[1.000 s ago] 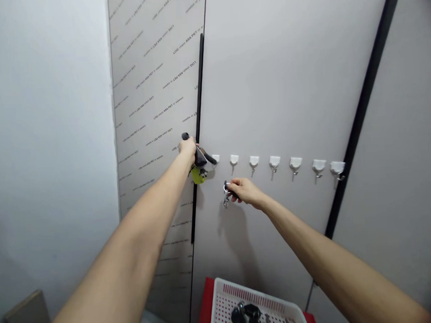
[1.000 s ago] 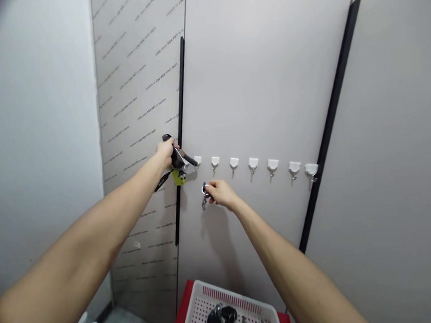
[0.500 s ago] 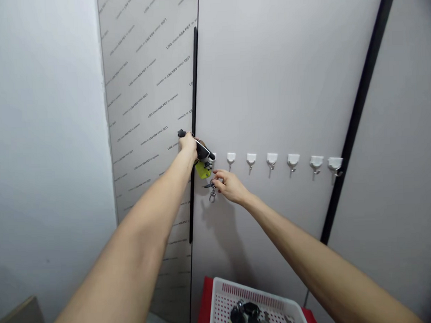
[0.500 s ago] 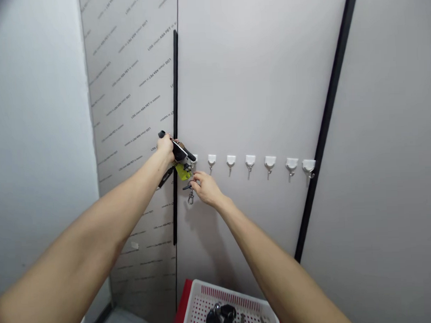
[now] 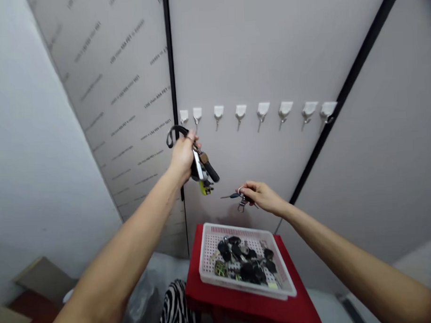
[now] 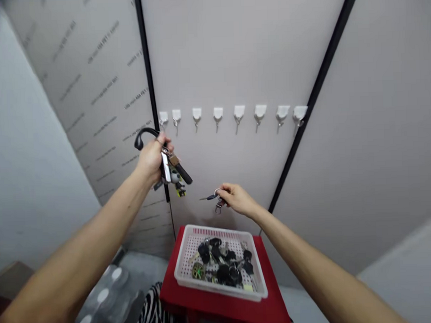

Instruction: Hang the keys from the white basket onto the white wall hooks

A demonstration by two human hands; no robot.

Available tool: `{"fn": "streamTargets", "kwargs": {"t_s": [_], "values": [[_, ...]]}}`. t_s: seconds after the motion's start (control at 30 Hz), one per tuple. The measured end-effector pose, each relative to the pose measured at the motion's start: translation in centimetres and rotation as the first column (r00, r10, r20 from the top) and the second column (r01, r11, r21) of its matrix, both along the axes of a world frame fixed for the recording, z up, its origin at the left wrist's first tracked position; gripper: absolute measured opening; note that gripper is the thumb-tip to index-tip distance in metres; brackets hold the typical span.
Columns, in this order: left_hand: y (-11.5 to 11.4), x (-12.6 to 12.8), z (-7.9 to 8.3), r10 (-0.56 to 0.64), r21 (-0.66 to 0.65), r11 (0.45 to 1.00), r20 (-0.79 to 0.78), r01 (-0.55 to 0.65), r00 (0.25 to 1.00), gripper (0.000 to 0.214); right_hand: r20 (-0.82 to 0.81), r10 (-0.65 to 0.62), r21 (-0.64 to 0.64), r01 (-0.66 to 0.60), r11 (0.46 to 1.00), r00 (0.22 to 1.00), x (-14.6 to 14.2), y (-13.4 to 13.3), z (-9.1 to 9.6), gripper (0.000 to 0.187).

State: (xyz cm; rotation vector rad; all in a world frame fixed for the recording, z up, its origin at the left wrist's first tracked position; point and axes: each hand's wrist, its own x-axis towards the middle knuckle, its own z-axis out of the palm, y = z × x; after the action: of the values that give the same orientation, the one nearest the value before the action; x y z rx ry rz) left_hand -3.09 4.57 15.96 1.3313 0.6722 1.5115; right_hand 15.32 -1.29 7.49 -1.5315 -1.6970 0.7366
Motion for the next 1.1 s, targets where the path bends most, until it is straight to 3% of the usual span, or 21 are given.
{"fn": "streamTargets", "kwargs": {"t_s": [0.13,0.2,0.27,0.33,0.43,0.6,0.73,0.9,1.1], "values": [[-2.1,3.4,-7.6,-0.041,0.023,0.998,-0.370,0.053,0.928,0.021,-0.107,-0.042,-0.111,0.030,0.993,0.993,1.0,-2.5,-4.6,0.021],[-3.1,4.6,-10.8,-0.016,0.090,0.993,-0.553,0.078,0.833,0.021,-0.160,-0.079,-0.152,0.054,0.987,0.984,1.4,-3.5,-6.8,0.022],[-4.0,5.4,-13.2,0.057,0.184,0.976,-0.722,0.113,0.690,0.021,-0.204,-0.118,-0.180,0.082,0.980,0.972,1.8,-4.3,-8.5,0.023],[-4.8,5.7,-14.8,0.144,0.248,0.957,-0.856,0.150,0.497,0.023,-0.226,-0.142,-0.190,0.100,0.977,0.964,2.3,-4.7,-9.8,0.024],[-5.8,5.8,-16.1,0.250,0.304,0.926,-0.938,0.224,0.241,0.024,-0.229,-0.146,-0.178,0.106,0.978,0.962,2.8,-5.1,-11.0,0.023],[-6.7,5.8,-17.5,0.366,0.343,0.834,-0.930,0.432,0.032,0.017,-0.207,-0.175,-0.180,0.138,0.974,0.963,3.5,-5.6,-11.8,0.022],[-7.6,6.3,-18.2,0.370,0.338,0.821,-0.929,0.460,0.022,0.021,-0.134,-0.144,-0.160,0.122,0.980,0.980,3.5,-5.9,-12.3,0.020],[-9.0,7.2,-18.5,0.232,0.245,0.836,-0.969,0.492,0.089,0.026,-0.076,-0.082,-0.111,0.073,0.991,0.994,3.1,-5.9,-12.5,0.019],[-10.1,8.0,-20.0,0.077,0.216,0.872,-0.947,0.440,0.312,0.048,-0.080,-0.071,-0.099,0.063,0.993,0.994,2.9,-6.0,-11.9,0.020]]}}
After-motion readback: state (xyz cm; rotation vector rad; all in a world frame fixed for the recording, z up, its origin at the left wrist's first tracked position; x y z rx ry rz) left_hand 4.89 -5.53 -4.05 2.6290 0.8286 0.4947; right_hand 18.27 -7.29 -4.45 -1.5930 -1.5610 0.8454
